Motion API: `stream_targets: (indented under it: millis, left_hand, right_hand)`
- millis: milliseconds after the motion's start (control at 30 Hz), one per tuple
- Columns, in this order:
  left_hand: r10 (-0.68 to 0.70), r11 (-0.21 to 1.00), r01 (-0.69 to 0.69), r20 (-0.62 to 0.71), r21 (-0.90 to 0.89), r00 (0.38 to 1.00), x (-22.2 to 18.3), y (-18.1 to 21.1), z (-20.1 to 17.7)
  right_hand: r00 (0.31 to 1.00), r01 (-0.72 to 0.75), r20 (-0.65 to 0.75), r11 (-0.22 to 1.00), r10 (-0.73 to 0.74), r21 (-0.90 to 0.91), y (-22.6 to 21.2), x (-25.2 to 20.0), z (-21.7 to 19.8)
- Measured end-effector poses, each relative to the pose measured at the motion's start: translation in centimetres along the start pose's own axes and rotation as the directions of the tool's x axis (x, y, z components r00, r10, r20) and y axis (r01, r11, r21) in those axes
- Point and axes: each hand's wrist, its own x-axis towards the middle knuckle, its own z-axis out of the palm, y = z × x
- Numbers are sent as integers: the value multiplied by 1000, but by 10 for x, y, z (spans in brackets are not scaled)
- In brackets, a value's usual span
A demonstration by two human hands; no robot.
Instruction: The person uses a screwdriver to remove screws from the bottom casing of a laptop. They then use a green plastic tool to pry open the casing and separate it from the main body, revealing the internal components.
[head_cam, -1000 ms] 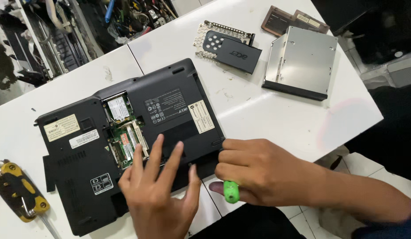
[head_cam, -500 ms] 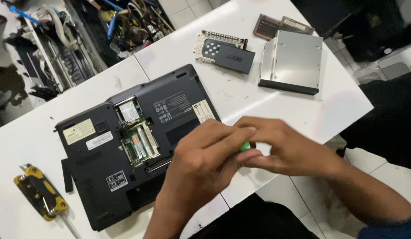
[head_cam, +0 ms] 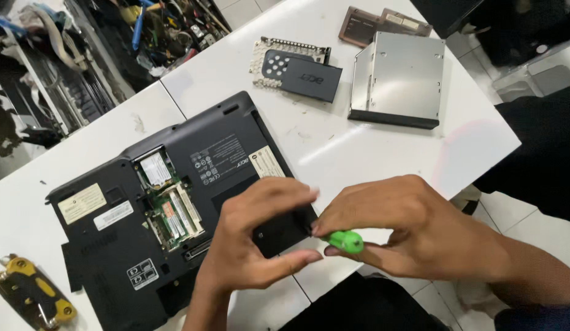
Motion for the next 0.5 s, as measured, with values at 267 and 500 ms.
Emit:
stream_targets:
  millis: [267,500]
  left_hand:
    - [-36,998,38,-34,51,999,-7,-7,19]
    - [31,976,-30,-2,217,1000,-16,-20,24]
  right_hand:
    - [986,-78,133,978,105,-194,4,-5,-7]
    - [910,-65,344,898,232,-436,-2,9,-5]
